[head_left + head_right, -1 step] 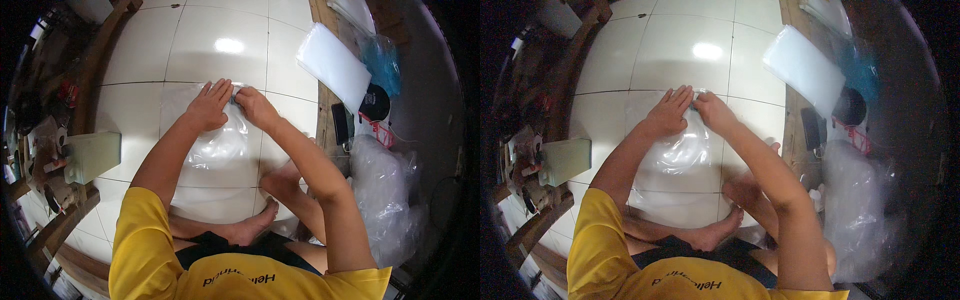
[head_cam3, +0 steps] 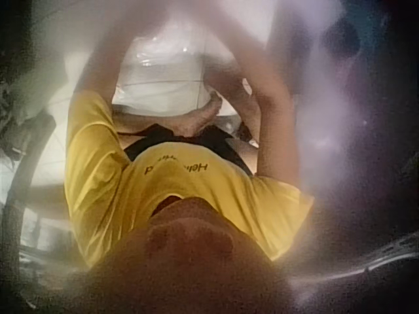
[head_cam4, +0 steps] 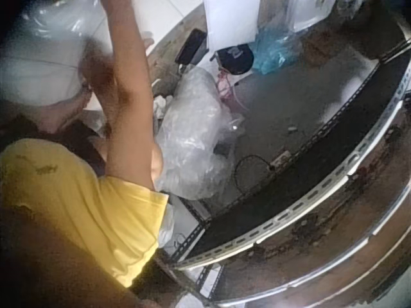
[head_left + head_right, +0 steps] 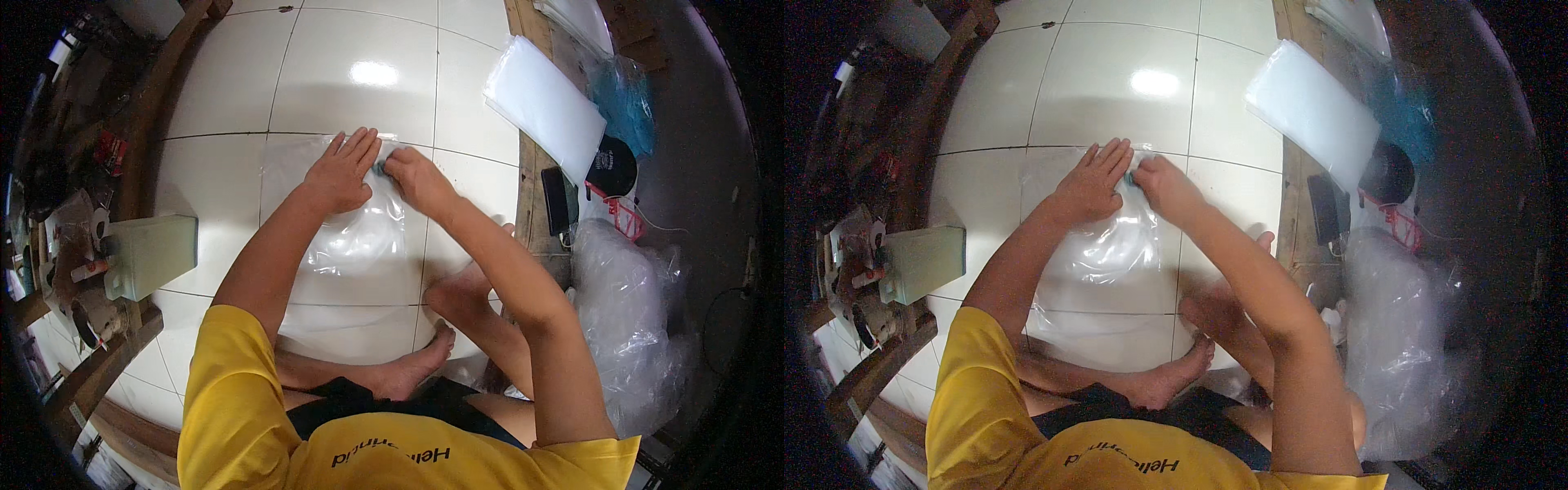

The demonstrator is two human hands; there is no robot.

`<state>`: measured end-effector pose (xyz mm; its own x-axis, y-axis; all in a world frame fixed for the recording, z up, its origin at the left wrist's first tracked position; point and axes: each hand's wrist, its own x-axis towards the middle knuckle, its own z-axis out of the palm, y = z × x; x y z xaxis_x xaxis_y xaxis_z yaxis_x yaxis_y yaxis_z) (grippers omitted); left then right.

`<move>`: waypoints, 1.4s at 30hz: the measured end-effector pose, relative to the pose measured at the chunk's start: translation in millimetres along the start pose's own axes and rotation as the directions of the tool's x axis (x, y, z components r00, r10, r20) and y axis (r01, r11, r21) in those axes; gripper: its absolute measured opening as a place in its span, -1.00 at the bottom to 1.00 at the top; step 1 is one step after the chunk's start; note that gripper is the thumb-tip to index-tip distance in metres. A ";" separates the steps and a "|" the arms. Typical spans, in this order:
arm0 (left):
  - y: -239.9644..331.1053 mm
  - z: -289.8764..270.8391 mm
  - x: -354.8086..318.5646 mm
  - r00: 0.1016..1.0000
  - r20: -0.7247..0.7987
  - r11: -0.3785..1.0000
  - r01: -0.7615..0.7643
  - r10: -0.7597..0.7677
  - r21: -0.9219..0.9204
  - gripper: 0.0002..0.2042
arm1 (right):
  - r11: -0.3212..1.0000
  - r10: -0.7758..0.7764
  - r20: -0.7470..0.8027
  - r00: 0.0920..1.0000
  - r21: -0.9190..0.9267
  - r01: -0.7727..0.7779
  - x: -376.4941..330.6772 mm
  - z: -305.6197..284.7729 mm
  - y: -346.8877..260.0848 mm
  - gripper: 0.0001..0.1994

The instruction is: The person sits on the floor and wipes a transparent plastic sheet with a cloth, then folds it and stacks it with other sheets. The person then moves to a nearby rack and places the folded sheet on top of other printed sheets.

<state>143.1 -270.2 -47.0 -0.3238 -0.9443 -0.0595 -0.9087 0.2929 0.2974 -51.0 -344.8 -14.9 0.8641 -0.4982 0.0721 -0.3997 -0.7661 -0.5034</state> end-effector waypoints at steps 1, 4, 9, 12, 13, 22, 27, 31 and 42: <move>0.3 -7.7 4.8 0.997 0.071 0.999 0.020 -0.022 0.032 -0.23 | 1.000 -0.016 0.013 1.000 -0.001 0.016 -6.7 1.2 -1.3 -0.85; 2.7 -15.1 11.6 0.983 0.174 0.997 0.042 -0.053 0.071 -0.21 | 1.000 -0.019 0.085 0.996 0.018 0.018 -39.8 2.9 -18.3 -0.90; 0.0 -10.3 11.4 0.994 0.108 0.998 0.016 -0.022 0.053 -0.21 | 0.998 0.028 0.261 0.965 0.040 -0.039 -99.9 9.2 -49.6 -0.86; 4.0 -15.0 15.2 0.985 0.162 0.996 0.039 -0.052 0.082 -0.22 | 0.994 -0.109 0.242 0.964 0.052 0.099 -135.2 15.2 -69.9 -0.81; 4.7 -16.2 14.8 0.986 0.155 0.996 0.046 -0.058 0.075 -0.23 | 0.993 -0.113 0.246 0.963 0.060 0.102 -143.5 17.3 -76.2 -0.81; 21.2 -23.9 47.4 0.978 0.035 0.976 0.209 -0.207 -0.066 -0.54 | 0.987 0.054 0.323 0.945 0.123 -0.099 -219.9 29.7 -134.7 -0.77; 22.1 -14.8 48.3 0.971 0.028 0.971 0.238 -0.237 -0.021 -0.74 | 0.907 0.274 0.274 0.922 0.244 -0.342 -245.0 26.6 -142.5 -0.74; 11.6 -45.2 21.9 0.983 0.033 0.917 0.179 -0.179 -0.357 -0.81 | 0.630 0.559 0.188 0.807 0.536 -0.562 -253.1 -4.9 -143.6 -0.70; 103.0 -237.3 -158.2 0.989 0.008 0.685 0.107 -0.147 -0.720 -0.76 | 0.580 0.814 -0.204 0.544 0.293 -0.760 -329.6 -142.3 -40.8 -0.76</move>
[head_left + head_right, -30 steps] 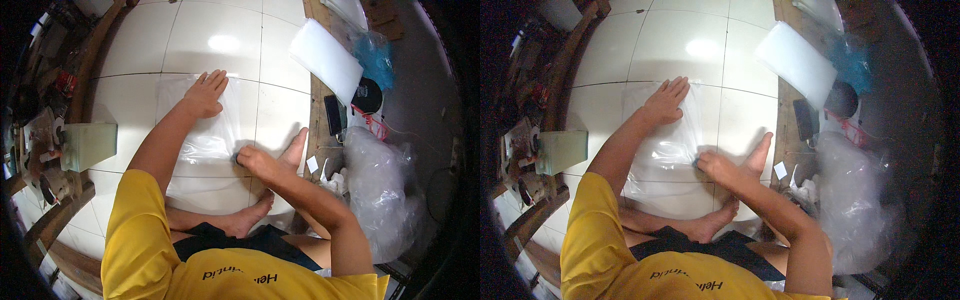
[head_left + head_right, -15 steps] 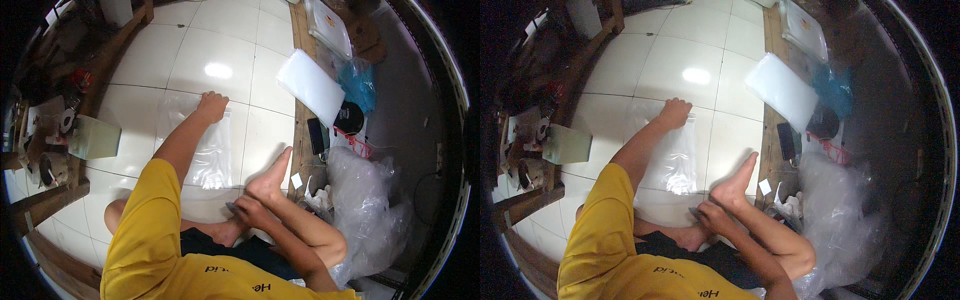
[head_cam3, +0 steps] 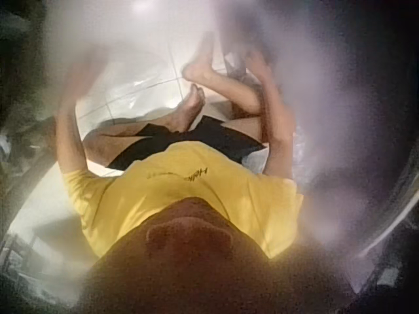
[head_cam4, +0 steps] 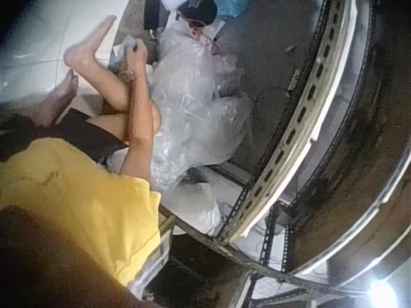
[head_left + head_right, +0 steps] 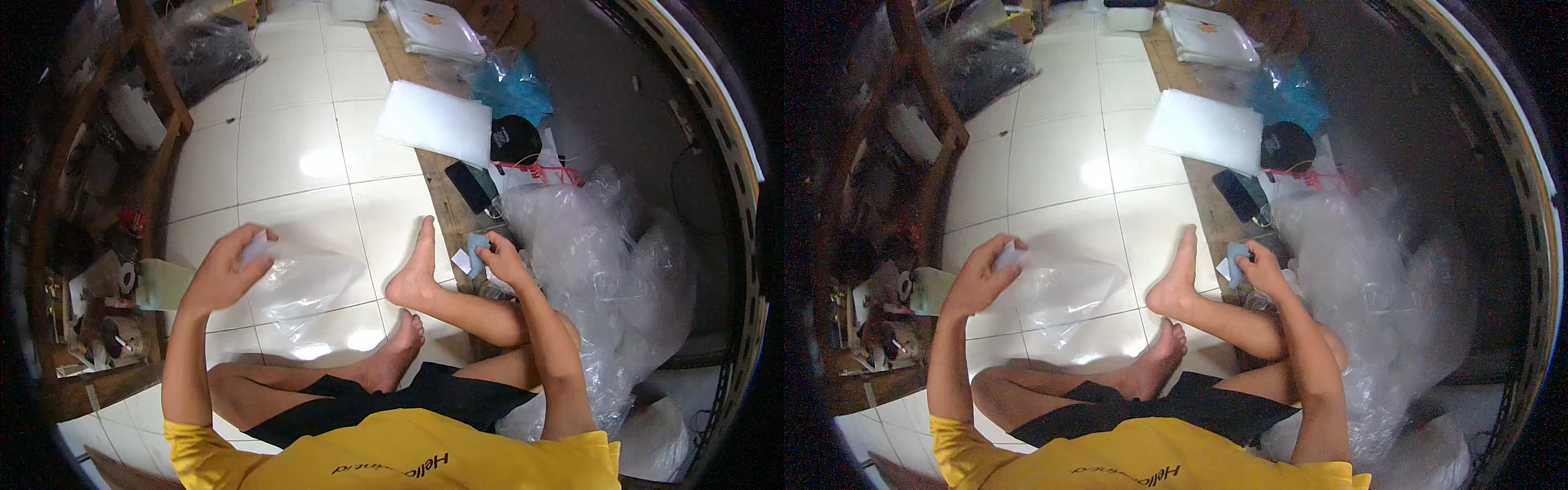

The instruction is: The person sits on the floor and wipes a transparent plastic sheet with a cloth, then folds it and stacks it with other sheets. The person then moves to a nearby rack and places the folded sheet on top of other printed sheets.

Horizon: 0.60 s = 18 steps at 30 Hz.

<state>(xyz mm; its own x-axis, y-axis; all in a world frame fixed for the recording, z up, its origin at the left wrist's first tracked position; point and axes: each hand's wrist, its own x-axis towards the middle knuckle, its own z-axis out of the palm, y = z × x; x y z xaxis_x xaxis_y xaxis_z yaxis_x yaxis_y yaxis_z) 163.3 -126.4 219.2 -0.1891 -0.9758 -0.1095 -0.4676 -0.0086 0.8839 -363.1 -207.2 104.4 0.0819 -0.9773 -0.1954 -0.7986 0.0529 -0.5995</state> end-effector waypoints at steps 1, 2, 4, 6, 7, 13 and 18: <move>7.6 -0.7 -14.7 1.000 -0.005 0.997 -0.006 0.005 -0.074 -0.79 | 0.999 0.005 -0.011 1.000 -0.042 -0.005 4.1 -0.5 12.6 -0.75; 12.8 -0.8 -24.4 0.999 -0.022 0.998 -0.029 0.028 -0.058 -0.80 | 0.996 0.011 -0.024 1.000 -0.086 -0.013 7.6 -3.1 24.9 -0.73; 21.4 -0.8 -41.1 0.996 -0.054 0.997 -0.069 0.067 -0.031 -0.83 | 0.939 -0.010 -0.045 0.999 -0.343 -0.006 9.5 -8.2 64.1 -0.70; 41.1 7.6 -55.6 0.977 -0.112 0.978 -0.169 0.182 0.122 -0.87 | 0.867 0.089 0.071 0.994 -0.496 -0.043 6.8 -7.8 48.7 -0.62; 52.2 12.3 -61.8 0.961 -0.134 0.956 -0.213 0.242 0.203 -0.88 | 0.907 -0.111 0.005 0.994 -0.409 0.104 -0.9 -2.3 19.3 -0.60; 89.6 56.9 -55.9 0.909 0.026 0.828 -0.390 0.416 0.404 -0.87 | 0.531 -0.838 -0.030 0.545 0.182 0.828 -74.0 51.3 -215.7 -0.30; 106.9 53.3 -67.6 0.893 0.072 0.735 -0.409 0.444 0.541 -0.78 | 0.547 -0.834 0.270 0.480 0.516 0.659 -92.4 39.0 -278.2 -0.58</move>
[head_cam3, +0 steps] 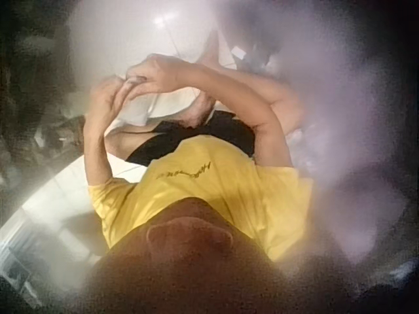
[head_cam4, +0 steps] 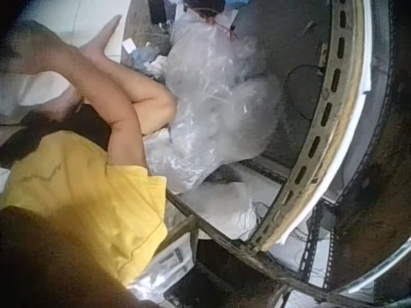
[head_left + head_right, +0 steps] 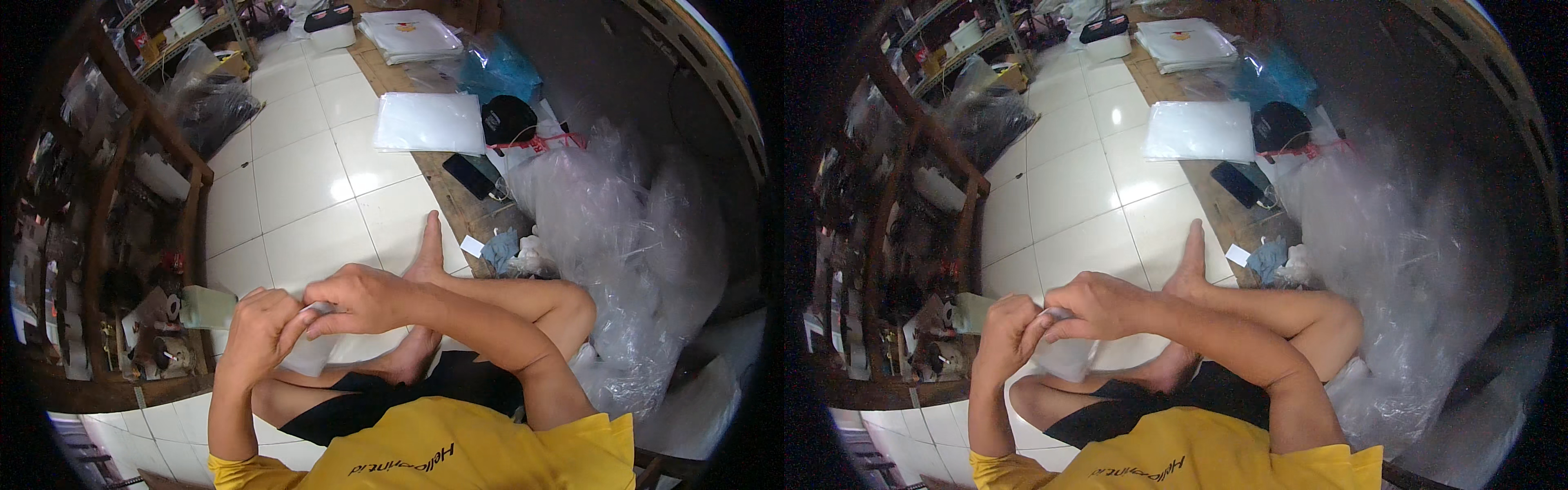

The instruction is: The person sits on the floor and wipes a transparent plastic sheet with a cloth, then folds it and stacks it with other sheets. The person then moves to a nearby rack and places the folded sheet on top of other printed sheets.

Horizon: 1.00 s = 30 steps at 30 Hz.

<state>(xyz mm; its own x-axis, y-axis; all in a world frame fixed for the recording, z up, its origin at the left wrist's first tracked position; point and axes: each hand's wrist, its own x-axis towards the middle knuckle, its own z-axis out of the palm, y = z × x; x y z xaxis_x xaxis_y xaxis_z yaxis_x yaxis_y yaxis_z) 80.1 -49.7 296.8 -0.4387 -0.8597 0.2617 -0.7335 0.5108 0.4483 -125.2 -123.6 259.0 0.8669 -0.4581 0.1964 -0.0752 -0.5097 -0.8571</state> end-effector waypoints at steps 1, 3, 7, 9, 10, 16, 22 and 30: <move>0.5 -3.4 -1.8 1.000 0.005 1.000 0.012 -0.012 0.011 -0.77 | 1.000 0.007 0.059 0.998 0.004 -0.007 -0.5 -4.2 -0.7 -0.63; 2.3 -5.8 -0.5 0.998 -0.013 0.998 -0.062 0.062 0.007 -0.77 | 0.999 0.009 0.117 0.993 0.038 -0.013 -3.9 -5.3 -3.5 -0.65; -10.6 -22.8 -9.4 0.956 -0.273 0.990 -0.082 0.110 0.110 -0.75 | 0.993 0.008 0.079 0.997 0.114 -0.017 -24.5 5.7 -2.7 -0.61; -21.5 -46.6 -23.0 0.870 -0.444 0.977 0.189 -0.213 -0.100 -0.70 | 0.995 0.087 0.101 0.991 0.048 -0.092 -48.6 11.9 12.9 -0.61; -29.8 -61.3 -25.8 0.861 -0.462 0.977 0.200 -0.212 -0.074 -0.67 | 0.986 0.165 0.138 0.977 -0.038 -0.162 -67.1 14.0 24.1 -0.61; -68.0 -92.5 -46.0 0.715 -0.596 0.920 0.375 -0.365 -0.114 -0.69 | 0.909 0.414 0.188 0.891 -0.148 -0.391 -175.1 35.4 64.5 -0.68; -32.6 -95.3 -36.5 0.895 -0.246 0.919 0.392 -0.372 0.037 -0.84 | 0.853 0.484 -0.055 0.874 -0.196 -0.484 -197.2 27.1 95.9 -0.73; 44.4 -29.7 -18.7 0.983 0.154 0.976 -0.126 0.099 0.176 -0.77 | 0.938 0.011 -0.446 0.895 0.314 0.145 -23.4 -7.5 27.0 -0.55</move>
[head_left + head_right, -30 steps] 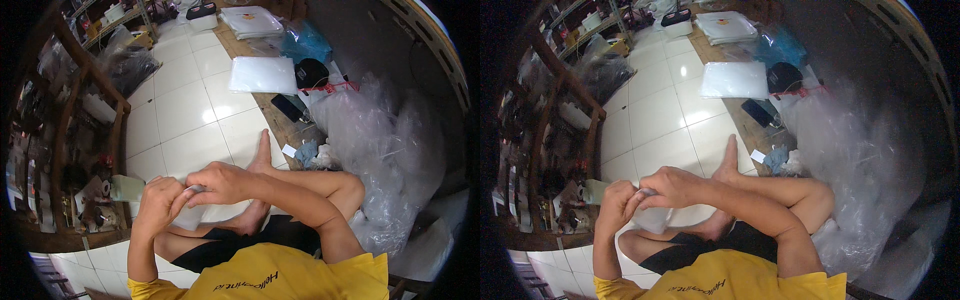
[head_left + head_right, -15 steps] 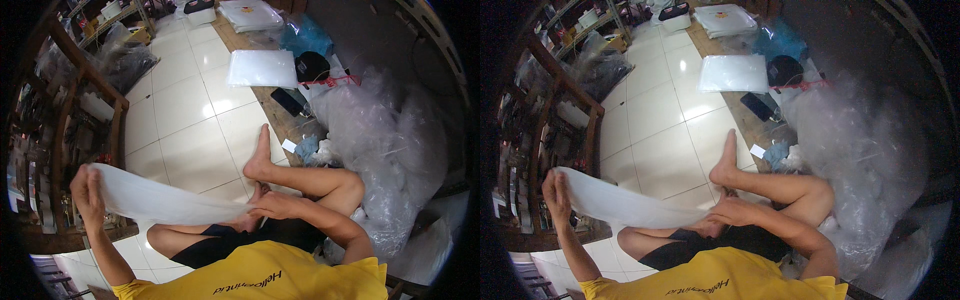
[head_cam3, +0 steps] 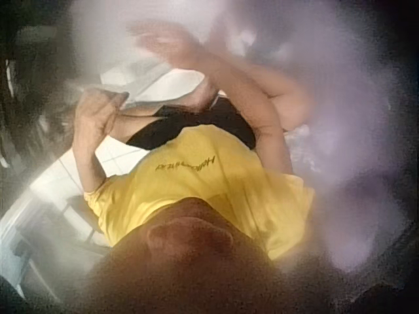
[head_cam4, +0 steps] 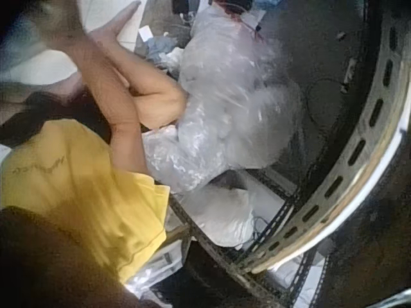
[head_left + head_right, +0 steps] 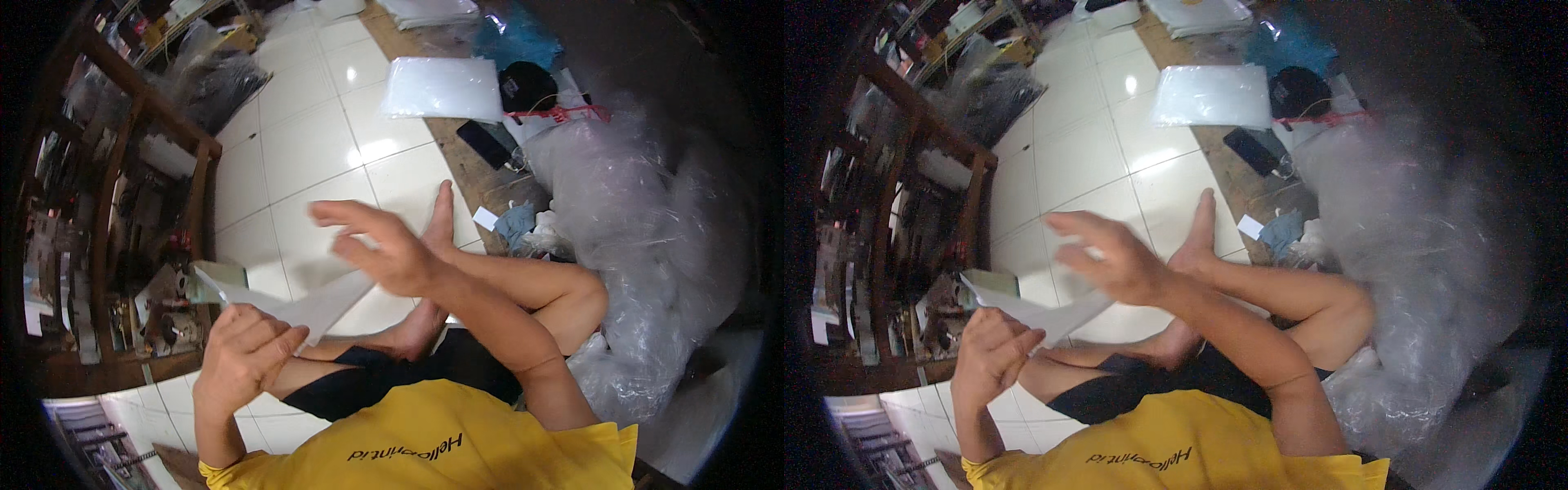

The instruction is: The person sits on the floor and wipes a transparent plastic sheet with a cloth, then folds it and stacks it with other sheets. The person then moves to a nearby rack and places the folded sheet on top of other printed sheets.

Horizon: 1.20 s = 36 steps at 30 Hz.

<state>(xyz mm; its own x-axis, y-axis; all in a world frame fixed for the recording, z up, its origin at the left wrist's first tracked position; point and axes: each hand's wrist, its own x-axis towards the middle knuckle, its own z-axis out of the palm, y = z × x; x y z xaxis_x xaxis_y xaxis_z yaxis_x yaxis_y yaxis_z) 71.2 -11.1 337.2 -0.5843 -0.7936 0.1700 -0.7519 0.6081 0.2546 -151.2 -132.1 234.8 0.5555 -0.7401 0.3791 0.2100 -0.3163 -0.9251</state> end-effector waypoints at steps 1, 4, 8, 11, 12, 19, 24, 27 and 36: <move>7.3 4.0 -8.8 1.000 -0.013 1.000 0.018 -0.018 0.020 -0.77 | 0.997 -0.064 0.058 0.996 0.041 0.062 10.2 21.5 3.4 -0.50; 16.6 20.5 -47.6 0.989 -0.082 0.990 0.128 -0.123 0.056 -0.80 | 0.975 -0.208 0.196 0.958 0.123 0.186 -6.6 98.3 17.8 -0.39; 34.5 12.8 -134.2 0.792 -0.458 0.888 0.460 -0.403 0.014 -0.87 | 0.925 -0.032 0.738 0.674 -0.234 0.300 -139.9 145.1 87.6 -0.28; 38.5 -12.2 -184.3 0.614 -0.695 0.844 0.536 -0.374 0.020 -0.68 | 0.837 0.523 0.732 0.437 -0.538 -0.101 -153.8 83.8 97.9 -0.37; 39.2 -10.2 -183.5 0.552 -0.741 0.855 0.516 -0.383 -0.058 -0.72 | 0.790 0.603 0.723 0.337 -0.600 -0.126 -125.1 67.7 86.2 -0.39; 37.9 17.8 -98.0 0.379 -0.841 0.886 -0.104 -0.386 -0.453 -0.81 | 0.990 -0.138 0.092 0.986 0.013 0.137 -0.6 83.1 9.7 -0.40; 49.8 -5.8 -46.4 0.202 -0.976 0.940 -0.309 -0.084 -0.145 -0.87 | 0.918 -0.377 0.449 0.810 0.299 0.262 -42.2 182.4 -18.3 -0.28; 44.6 -57.6 -95.3 0.286 -0.905 0.753 -0.504 -0.317 -0.423 -0.93 | 0.992 0.001 0.802 0.597 -0.076 0.100 -146.2 169.5 55.2 -0.50; 6.3 -69.3 -107.8 0.310 -0.928 0.490 -0.788 -0.206 -0.372 -0.81 | 0.945 0.325 0.037 0.945 0.033 -0.326 -35.7 54.5 34.5 -0.61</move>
<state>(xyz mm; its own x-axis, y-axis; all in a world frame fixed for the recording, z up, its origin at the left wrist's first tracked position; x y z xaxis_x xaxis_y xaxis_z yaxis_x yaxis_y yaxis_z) 150.6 76.8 386.4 0.2569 -0.3905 0.8840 0.2053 0.9159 0.3449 -120.0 -84.2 188.3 0.6230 -0.7801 0.0569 0.0439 -0.0377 -0.9983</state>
